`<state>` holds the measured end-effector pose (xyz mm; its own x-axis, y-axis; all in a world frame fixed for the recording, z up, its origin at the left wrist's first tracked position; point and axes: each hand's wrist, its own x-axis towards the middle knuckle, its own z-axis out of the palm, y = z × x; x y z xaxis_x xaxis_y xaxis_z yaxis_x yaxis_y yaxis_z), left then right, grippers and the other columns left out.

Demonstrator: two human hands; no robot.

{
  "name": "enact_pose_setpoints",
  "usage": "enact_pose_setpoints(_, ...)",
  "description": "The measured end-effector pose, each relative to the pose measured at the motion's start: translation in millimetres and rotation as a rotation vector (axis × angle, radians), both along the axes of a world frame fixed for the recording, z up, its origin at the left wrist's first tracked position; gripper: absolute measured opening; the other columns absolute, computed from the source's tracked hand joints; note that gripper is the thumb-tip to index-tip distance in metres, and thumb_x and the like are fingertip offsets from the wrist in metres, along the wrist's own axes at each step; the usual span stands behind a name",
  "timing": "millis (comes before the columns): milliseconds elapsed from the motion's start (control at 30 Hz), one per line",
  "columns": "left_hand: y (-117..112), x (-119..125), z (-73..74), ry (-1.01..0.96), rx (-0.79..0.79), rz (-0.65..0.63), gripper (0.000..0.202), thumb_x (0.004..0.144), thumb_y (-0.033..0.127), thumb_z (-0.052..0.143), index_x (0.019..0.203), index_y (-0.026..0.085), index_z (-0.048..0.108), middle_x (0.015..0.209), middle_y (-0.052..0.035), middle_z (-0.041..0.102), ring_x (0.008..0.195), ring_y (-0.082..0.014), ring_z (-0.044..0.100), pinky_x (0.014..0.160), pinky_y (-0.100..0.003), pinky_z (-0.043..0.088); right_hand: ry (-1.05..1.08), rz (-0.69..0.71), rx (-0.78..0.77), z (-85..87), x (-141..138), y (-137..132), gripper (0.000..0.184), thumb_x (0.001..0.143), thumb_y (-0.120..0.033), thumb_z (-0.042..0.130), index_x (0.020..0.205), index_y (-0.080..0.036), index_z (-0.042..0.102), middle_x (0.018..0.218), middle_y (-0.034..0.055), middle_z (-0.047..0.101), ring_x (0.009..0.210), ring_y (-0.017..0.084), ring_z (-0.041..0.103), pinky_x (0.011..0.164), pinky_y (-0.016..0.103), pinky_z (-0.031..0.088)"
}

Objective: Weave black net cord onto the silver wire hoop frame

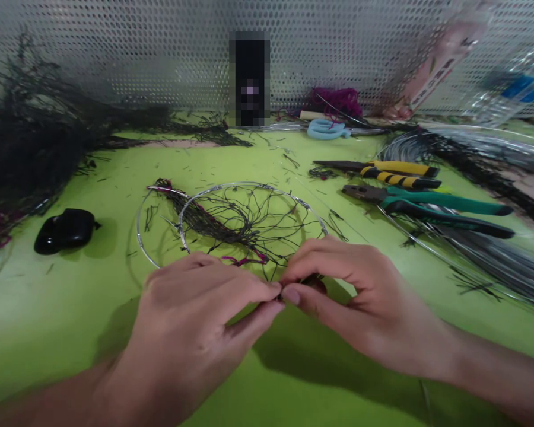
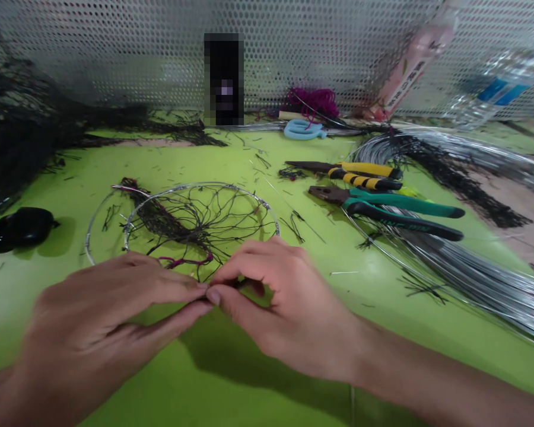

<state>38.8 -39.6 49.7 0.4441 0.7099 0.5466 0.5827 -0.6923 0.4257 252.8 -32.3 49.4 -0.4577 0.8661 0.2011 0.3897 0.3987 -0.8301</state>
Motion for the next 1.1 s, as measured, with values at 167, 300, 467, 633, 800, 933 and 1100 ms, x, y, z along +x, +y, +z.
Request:
enact_pose_setpoints(167, 0, -1, 1.2, -0.030, 0.009, 0.006, 0.007, 0.095, 0.030, 0.072, 0.088, 0.029, 0.070, 0.083, 0.0139, 0.078, 0.071, -0.0093, 0.074, 0.072, -0.029, 0.055, 0.000, -0.005, -0.012, 2.2, 0, -2, 0.011, 0.096, -0.020, 0.065, 0.090, -0.024, 0.074, 0.086, -0.0054, 0.073, 0.073, 0.011, 0.062, 0.068, 0.031, 0.043)
enact_pose_setpoints(300, 1, -1, 2.1, -0.030, 0.010, 0.020, 0.007, 0.095, 0.032, 0.072, 0.089, 0.029, 0.070, 0.081, 0.0150, 0.078, 0.068, -0.0086, 0.073, 0.073, -0.029, 0.055, 0.010, -0.014, -0.013, 4.1, -1, -2, 0.014, 0.097, -0.022, 0.063, 0.089, -0.025, 0.074, 0.084, -0.0053, 0.072, 0.072, 0.012, 0.061, 0.066, 0.032, 0.043)
enact_pose_setpoints(467, 1, 1, 3.3, -0.029, -0.003, 0.022, 0.007, 0.095, 0.033, 0.072, 0.089, 0.030, 0.070, 0.080, 0.0174, 0.077, 0.065, -0.0067, 0.071, 0.072, -0.030, 0.054, 0.013, -0.017, -0.002, 4.1, -2, 0, 0.013, 0.096, -0.022, 0.064, 0.086, -0.023, 0.073, 0.080, -0.0048, 0.070, 0.069, 0.011, 0.059, 0.064, 0.030, 0.042)
enact_pose_setpoints(633, 2, 1, 5.3, -0.012, -0.002, -0.022, 0.007, 0.095, 0.029, 0.071, 0.089, 0.030, 0.069, 0.080, 0.0177, 0.077, 0.064, -0.0071, 0.071, 0.070, -0.030, 0.054, 0.026, -0.056, -0.030, 4.1, -4, 0, 0.014, 0.095, -0.020, 0.063, 0.085, -0.022, 0.072, 0.079, -0.0035, 0.069, 0.068, 0.011, 0.059, 0.060, 0.027, 0.043)
enact_pose_setpoints(800, 4, 0, 6.0, 0.021, -0.037, -0.099, 0.012, 0.099, 0.022, 0.063, 0.091, 0.030, 0.068, 0.085, 0.0132, 0.079, 0.071, -0.0114, 0.074, 0.071, -0.034, 0.054, -0.031, -0.138, -0.078, 6.0, -10, -1, 0.017, 0.091, -0.019, 0.061, 0.075, -0.022, 0.068, 0.074, -0.0028, 0.067, 0.066, 0.013, 0.059, 0.059, 0.028, 0.042)
enact_pose_setpoints(933, 10, -1, 5.0, 0.080, 0.010, -0.178, 0.020, 0.099, 0.014, 0.057, 0.091, 0.029, 0.068, 0.088, 0.0093, 0.079, 0.074, -0.0123, 0.074, 0.071, -0.035, 0.051, -0.070, -0.159, -0.115, 4.0, -9, 2, 0.017, 0.089, -0.016, 0.060, 0.074, -0.021, 0.066, 0.069, -0.0034, 0.064, 0.059, 0.012, 0.055, 0.051, 0.026, 0.040)
enact_pose_setpoints(1100, 15, -8, 6.7, 0.094, 0.010, -0.177, 0.012, 0.099, 0.019, 0.063, 0.093, 0.027, 0.069, 0.090, 0.0081, 0.078, 0.081, -0.0114, 0.074, 0.078, -0.029, 0.055, 0.013, 0.030, 0.342, -2.9, 5, 11, 0.009, 0.094, -0.009, 0.063, 0.098, -0.015, 0.069, 0.096, 0.0062, 0.068, 0.080, 0.013, 0.063, 0.067, 0.026, 0.052)
